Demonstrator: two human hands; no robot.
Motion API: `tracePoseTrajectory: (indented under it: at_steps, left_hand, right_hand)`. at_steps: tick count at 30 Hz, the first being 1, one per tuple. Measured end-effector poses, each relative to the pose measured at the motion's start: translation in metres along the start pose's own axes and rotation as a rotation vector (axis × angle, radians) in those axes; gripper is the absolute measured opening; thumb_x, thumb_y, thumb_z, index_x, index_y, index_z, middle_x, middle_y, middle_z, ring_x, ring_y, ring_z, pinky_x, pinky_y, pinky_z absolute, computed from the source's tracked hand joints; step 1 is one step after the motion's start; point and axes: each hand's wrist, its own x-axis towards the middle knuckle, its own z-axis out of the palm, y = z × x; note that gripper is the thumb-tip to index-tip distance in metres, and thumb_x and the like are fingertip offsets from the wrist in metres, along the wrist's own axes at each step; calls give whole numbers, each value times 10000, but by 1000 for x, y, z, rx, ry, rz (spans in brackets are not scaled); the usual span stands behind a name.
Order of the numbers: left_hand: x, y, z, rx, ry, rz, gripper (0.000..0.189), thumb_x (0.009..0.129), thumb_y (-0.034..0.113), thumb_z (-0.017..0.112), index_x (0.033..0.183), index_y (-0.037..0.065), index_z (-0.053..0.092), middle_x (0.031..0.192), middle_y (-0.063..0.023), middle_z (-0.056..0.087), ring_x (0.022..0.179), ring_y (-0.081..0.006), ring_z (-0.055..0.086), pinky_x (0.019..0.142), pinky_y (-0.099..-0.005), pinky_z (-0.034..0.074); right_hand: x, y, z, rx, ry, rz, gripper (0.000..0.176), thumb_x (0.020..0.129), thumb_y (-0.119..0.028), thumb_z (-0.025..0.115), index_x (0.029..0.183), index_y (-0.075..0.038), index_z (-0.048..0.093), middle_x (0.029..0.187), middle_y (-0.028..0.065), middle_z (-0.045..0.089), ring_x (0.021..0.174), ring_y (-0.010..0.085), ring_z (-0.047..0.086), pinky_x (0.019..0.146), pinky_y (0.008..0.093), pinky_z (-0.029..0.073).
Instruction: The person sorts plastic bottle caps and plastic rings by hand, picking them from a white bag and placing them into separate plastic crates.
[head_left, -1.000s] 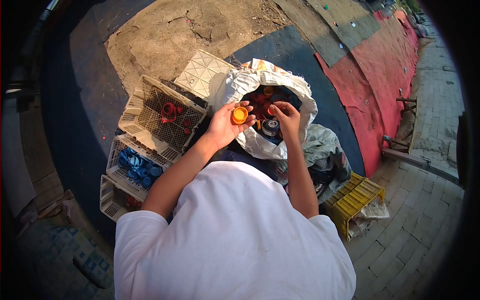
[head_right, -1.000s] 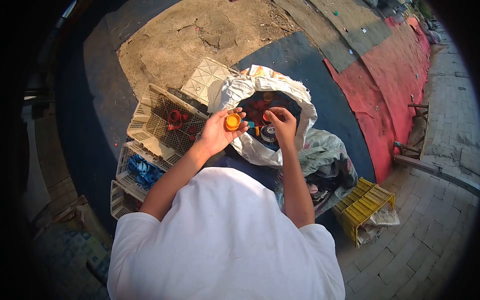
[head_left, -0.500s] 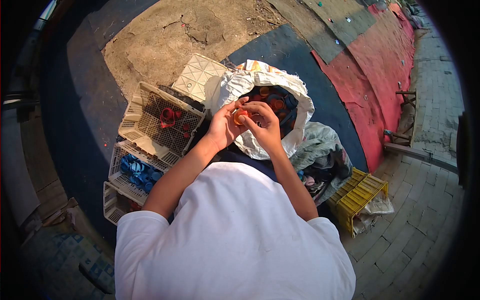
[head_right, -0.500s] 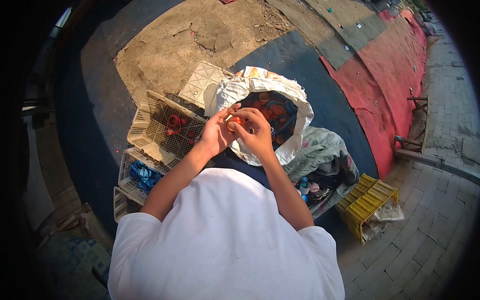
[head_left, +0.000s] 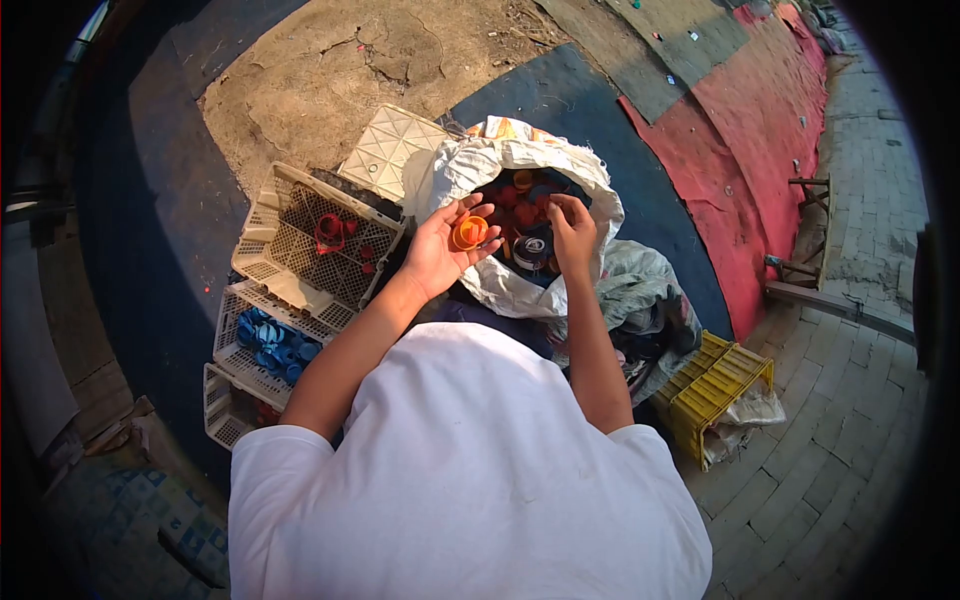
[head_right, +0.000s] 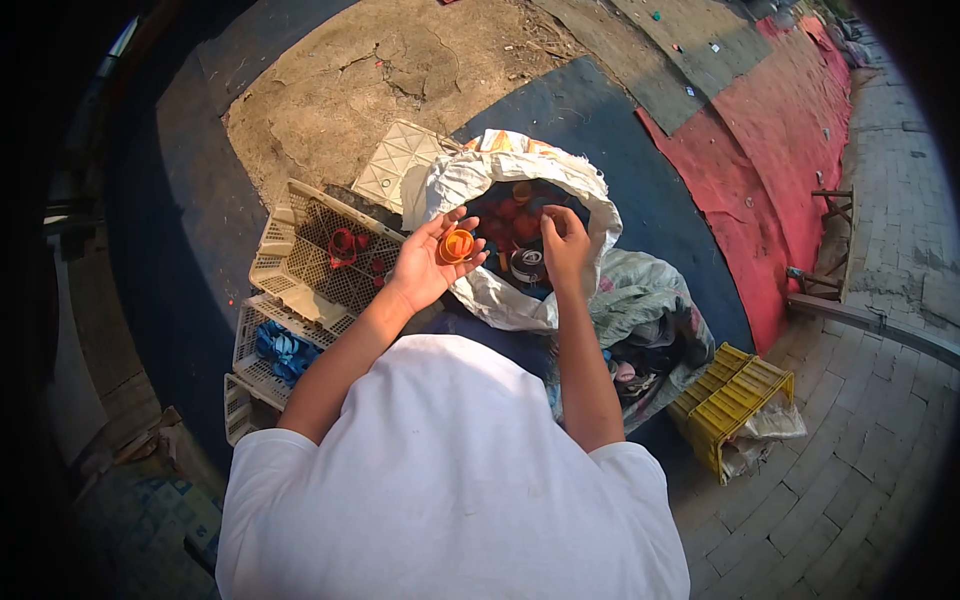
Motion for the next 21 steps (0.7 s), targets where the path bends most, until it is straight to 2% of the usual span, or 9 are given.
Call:
tracePoseTrajectory:
  at_steps: [2, 5, 8, 9, 12, 15, 21]
  left_hand:
    - [1, -1, -3, -7, -20, -13, 341, 1074, 311, 481, 1334, 105, 558, 1268, -82, 649, 1086, -275, 663, 973, -484, 558]
    - [0, -1, -5, 6, -4, -26, 337, 1075, 316, 497, 1344, 124, 557, 1267, -70, 647, 1094, -262, 657, 972, -491, 557]
    - [1, -2, -3, 44, -3, -32, 343, 1079, 335, 499, 1355, 140, 555, 1264, -57, 639, 1104, -253, 651, 968, -503, 558]
    - [0, -3, -3, 59, -9, -28, 347, 1079, 344, 497, 1357, 144, 555, 1261, -53, 637, 1107, -251, 649, 967, -506, 558]
    - [0, -4, -5, 83, 11, -21, 357, 1079, 362, 492, 1362, 154, 555, 1245, -45, 631, 1102, -246, 646, 963, -514, 560]
    - [-1, -4, -7, 80, 31, -21, 353, 1080, 357, 489, 1365, 162, 556, 1224, -43, 630, 1082, -237, 649, 955, -510, 566]
    - [-1, -2, -4, 69, 38, -17, 340, 1094, 315, 463, 1395, 175, 535, 1205, -51, 629, 1046, -222, 655, 936, -488, 579]
  right_hand:
    - [15, 33, -17, -383, 110, -103, 235, 890, -101, 707, 1109, -19, 710, 972, 96, 758, 859, 180, 726, 775, 301, 561]
    - [26, 47, -18, -736, -47, -197, 324, 821, -116, 739, 1133, -34, 706, 997, 163, 750, 910, 288, 740, 808, 368, 575]
    - [23, 40, -3, -834, -223, -94, 247, 838, -177, 718, 1069, -90, 718, 1068, 176, 714, 1001, 393, 688, 850, 464, 558]
    - [23, 42, 3, -880, -214, -139, 305, 842, -220, 726, 1128, -119, 700, 1128, 145, 699, 1009, 386, 691, 826, 476, 565]
    - [22, 45, 13, -1069, -295, -101, 358, 838, -259, 744, 1167, -138, 672, 1137, 140, 683, 1005, 377, 691, 790, 499, 577]
    - [22, 47, 24, -1136, -258, -261, 379, 812, -250, 777, 1158, -152, 658, 1120, 122, 667, 972, 369, 693, 737, 495, 590]
    - [17, 55, 32, -1230, -340, -333, 412, 769, -198, 803, 1159, -202, 671, 1137, 102, 666, 935, 337, 712, 719, 468, 583]
